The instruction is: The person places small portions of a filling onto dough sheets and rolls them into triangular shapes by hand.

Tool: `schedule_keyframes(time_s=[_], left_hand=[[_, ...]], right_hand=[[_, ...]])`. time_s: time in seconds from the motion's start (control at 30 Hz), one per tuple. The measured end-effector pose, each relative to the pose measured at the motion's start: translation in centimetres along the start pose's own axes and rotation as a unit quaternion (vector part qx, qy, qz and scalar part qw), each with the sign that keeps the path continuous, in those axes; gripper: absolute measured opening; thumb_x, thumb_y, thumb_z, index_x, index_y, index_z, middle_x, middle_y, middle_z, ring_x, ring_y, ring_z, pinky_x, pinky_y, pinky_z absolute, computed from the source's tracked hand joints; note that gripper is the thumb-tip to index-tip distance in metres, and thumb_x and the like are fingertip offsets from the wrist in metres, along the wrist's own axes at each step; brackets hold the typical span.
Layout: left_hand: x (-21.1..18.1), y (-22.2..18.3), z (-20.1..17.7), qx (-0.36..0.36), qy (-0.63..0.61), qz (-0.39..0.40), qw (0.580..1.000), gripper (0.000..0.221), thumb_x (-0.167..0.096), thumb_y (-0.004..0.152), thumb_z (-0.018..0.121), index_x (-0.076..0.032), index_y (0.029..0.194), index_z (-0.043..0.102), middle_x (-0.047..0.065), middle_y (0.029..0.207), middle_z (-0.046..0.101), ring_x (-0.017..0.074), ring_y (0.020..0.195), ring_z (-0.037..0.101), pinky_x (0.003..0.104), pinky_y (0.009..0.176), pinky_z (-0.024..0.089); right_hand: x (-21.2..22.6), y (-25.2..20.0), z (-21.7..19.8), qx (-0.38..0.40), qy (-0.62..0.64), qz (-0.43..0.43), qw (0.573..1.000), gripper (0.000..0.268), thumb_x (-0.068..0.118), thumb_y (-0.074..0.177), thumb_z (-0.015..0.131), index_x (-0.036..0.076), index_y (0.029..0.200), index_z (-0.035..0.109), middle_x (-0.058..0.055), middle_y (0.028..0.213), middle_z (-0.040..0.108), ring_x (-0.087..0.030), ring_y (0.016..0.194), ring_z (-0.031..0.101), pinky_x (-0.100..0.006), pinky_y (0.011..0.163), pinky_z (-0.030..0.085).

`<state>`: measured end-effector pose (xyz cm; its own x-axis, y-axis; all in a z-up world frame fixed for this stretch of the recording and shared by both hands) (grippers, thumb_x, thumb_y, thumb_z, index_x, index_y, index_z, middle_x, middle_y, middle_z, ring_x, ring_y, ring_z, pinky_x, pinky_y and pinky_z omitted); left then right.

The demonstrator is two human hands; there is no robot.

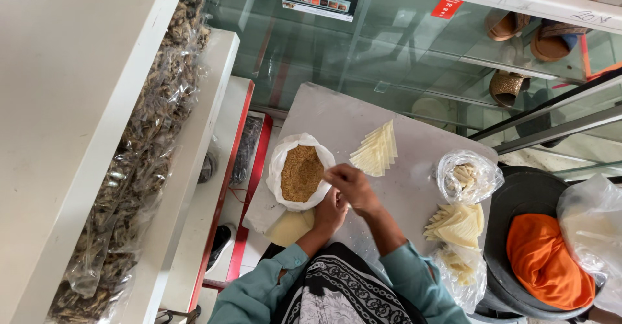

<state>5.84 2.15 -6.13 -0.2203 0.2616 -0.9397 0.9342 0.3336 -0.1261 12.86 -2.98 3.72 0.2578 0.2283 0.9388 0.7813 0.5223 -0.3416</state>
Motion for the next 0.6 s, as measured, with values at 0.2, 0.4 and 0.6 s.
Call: schedule_keyframes(time_s=[0.2,0.4,0.6], left_hand=[[-3.2,-0.3,-1.4,-0.003,-0.073,-0.044,0.996,0.017,-0.016,0.097,0.064,-0.001,0.105,0.060,0.010,0.069,0.066,0.0162,0.058,0.066,0.034,0.060,0.053],[-2.4,0.0,-1.3,-0.005,-0.104,-0.049,0.993,0.013,-0.012,0.097,0.064,0.000,0.097,0.060,0.008,0.070,0.063,0.0179,0.055,0.063,0.035,0.057,0.052],[-3.1,0.1,-1.7,-0.034,-0.041,0.010,0.999,0.011,-0.008,0.094,0.066,0.001,0.095,0.061,0.009,0.070,0.063,0.0189,0.057,0.063,0.034,0.057,0.051]], right_hand=[[-4.1,-2.7,-7.7,-0.155,-0.149,-0.022,0.976,0.013,0.014,0.090,0.078,0.002,0.093,0.077,-0.007,0.082,0.062,-0.016,0.072,0.054,-0.036,0.065,0.048],[-1.2,-6.3,-5.1,-0.238,-0.400,-0.246,0.850,0.010,0.012,0.081,0.080,0.010,0.091,0.078,-0.008,0.088,0.066,-0.031,0.091,0.057,-0.042,0.085,0.046],[-0.2,-8.8,-4.1,-0.201,-0.497,-0.305,0.787,0.036,0.009,0.080,0.070,0.018,0.115,0.077,-0.003,0.102,0.065,-0.030,0.103,0.056,-0.044,0.090,0.042]])
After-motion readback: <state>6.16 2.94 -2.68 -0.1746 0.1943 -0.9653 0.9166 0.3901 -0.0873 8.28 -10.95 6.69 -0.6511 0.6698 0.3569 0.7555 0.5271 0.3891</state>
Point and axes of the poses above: each hand's wrist, its own y-axis towards the middle knuckle, its own z-axis out of the palm, x = y × z, the point moved 10 cm from there along y, towards the middle knuckle
